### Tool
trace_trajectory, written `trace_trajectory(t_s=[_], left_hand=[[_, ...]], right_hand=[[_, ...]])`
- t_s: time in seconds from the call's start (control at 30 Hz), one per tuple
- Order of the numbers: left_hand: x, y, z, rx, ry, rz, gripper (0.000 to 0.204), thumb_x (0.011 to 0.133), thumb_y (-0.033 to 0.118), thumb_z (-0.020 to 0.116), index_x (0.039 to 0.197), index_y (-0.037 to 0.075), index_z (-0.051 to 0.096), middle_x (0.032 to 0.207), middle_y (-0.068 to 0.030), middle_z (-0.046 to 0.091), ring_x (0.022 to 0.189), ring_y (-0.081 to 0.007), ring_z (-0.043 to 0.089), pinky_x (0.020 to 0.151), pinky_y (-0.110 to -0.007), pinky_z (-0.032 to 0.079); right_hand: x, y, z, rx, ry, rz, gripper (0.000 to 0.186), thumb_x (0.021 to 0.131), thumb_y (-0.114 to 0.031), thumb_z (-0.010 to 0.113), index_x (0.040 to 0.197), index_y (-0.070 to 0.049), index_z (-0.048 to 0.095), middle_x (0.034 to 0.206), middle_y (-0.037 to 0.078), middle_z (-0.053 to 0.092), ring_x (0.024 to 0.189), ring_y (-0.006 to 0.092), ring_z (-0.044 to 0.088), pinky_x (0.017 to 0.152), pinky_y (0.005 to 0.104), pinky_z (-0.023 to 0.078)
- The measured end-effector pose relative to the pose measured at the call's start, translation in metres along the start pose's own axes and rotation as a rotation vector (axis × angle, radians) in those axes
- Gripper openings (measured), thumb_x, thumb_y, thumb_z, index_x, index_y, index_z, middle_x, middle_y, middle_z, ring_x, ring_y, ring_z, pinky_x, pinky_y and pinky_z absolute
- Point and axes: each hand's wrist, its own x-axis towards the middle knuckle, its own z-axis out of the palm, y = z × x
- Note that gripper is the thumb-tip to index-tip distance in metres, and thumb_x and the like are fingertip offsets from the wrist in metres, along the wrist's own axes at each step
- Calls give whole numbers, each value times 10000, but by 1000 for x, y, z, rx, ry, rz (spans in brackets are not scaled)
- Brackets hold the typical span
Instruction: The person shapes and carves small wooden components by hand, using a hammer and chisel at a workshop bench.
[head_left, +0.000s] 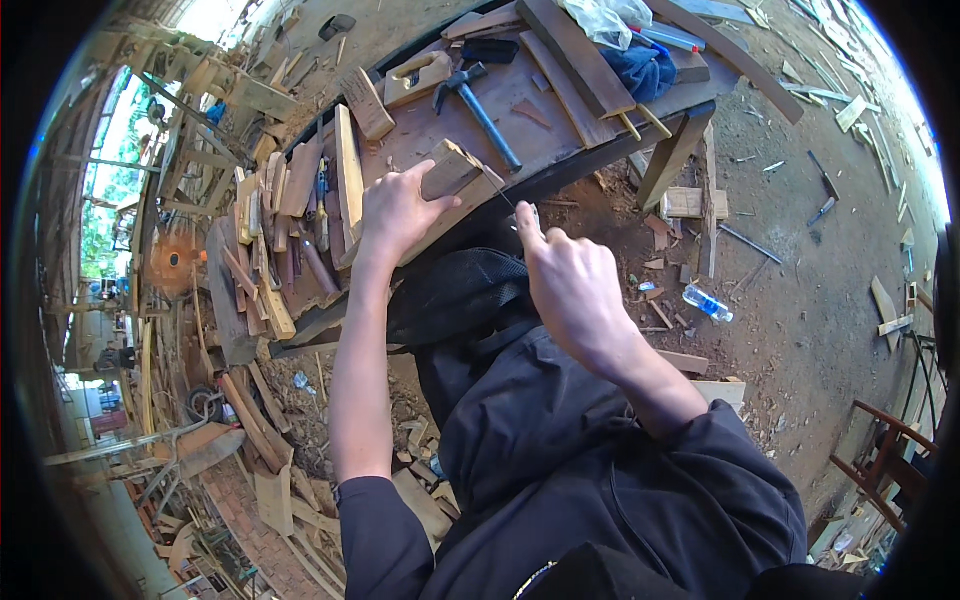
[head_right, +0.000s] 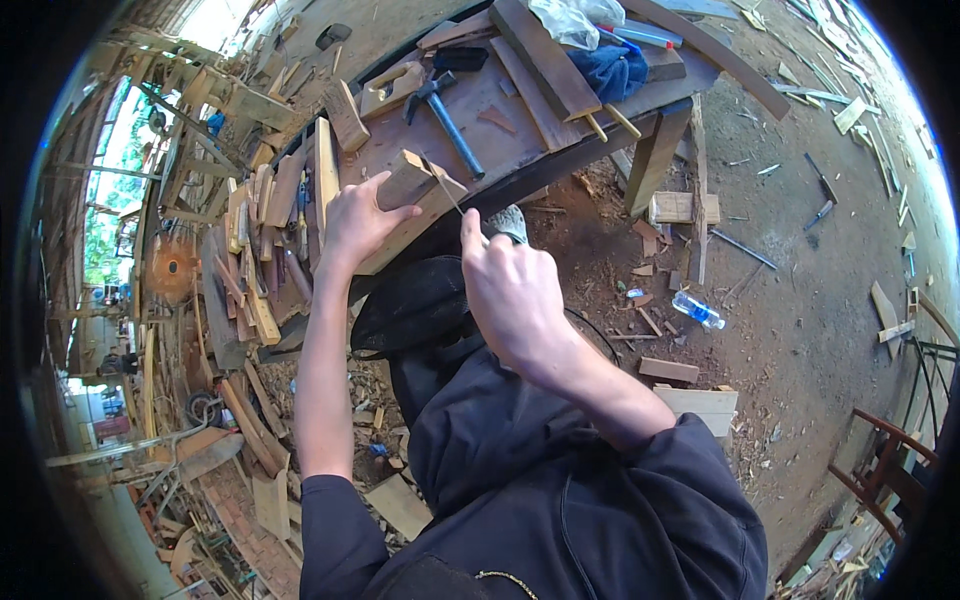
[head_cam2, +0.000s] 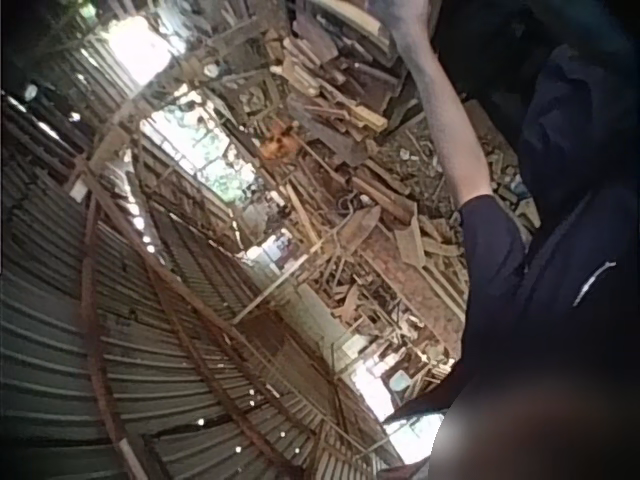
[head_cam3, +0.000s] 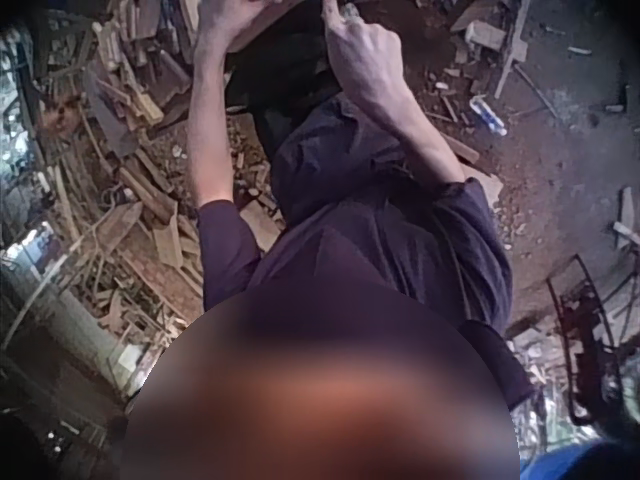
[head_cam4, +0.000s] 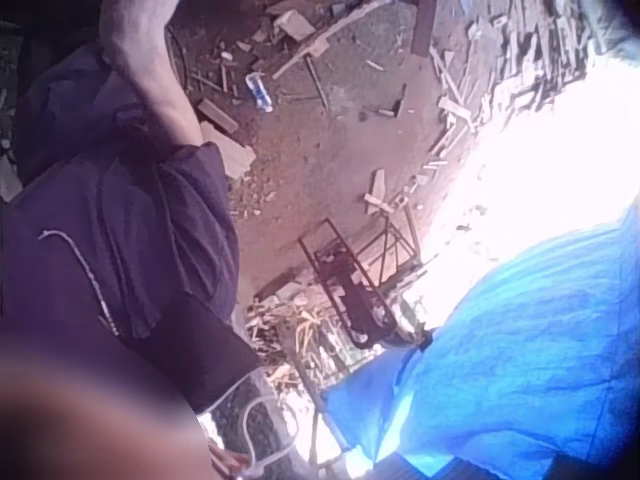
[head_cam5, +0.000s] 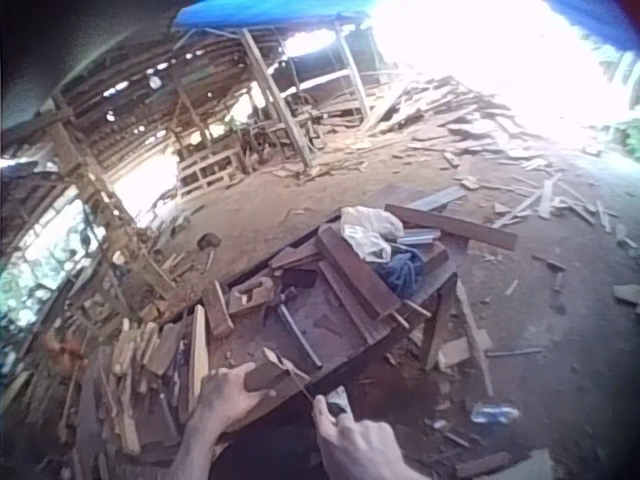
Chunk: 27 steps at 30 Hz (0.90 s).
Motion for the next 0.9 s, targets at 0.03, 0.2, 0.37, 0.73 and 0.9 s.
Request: trace_trajectory(t_s=[0.03,0.2,0.37,0.73,0.9], left_hand=[[-1,4,0,-9,-2,-9,735,770,515,907,1317,57,733,959,-248,778,969,-383,774,879,-483,599],[-3,2,-2,12,37,13,765,772,548,900,1301,19,736,941,-248,777,937,-385,778,823,-478,606],[3,-3,-2,-29,-20,-13,681,776,521,896,1296,105,750,938,-239,780,939,-389,776,836,-493,606],[-3,-5,1,-1,22,-50,760,755,559,902,1307,62,741,924,-232,781,929,-372,781,824,-473,607],[-3,1,2,26,45,-37,824,743,597,900,1319,32,732,912,-237,778,937,-371,781,818,-470,604]], right_hand=[[12,4,18,5,-2,5,640,883,-24,611,1516,30,527,856,162,714,695,306,749,622,407,604],[58,-1,66,36,167,-6,637,884,-15,606,1512,48,521,886,179,720,729,298,759,629,406,605],[-1,-6,7,-85,23,-57,584,906,-41,606,1472,87,541,808,170,724,689,262,760,595,355,608],[14,-14,0,-66,28,-88,552,874,-53,631,1398,118,601,767,140,742,686,249,767,592,351,603],[57,-6,52,-17,208,-26,563,873,-63,652,1394,137,573,782,148,745,712,244,775,618,354,616]])
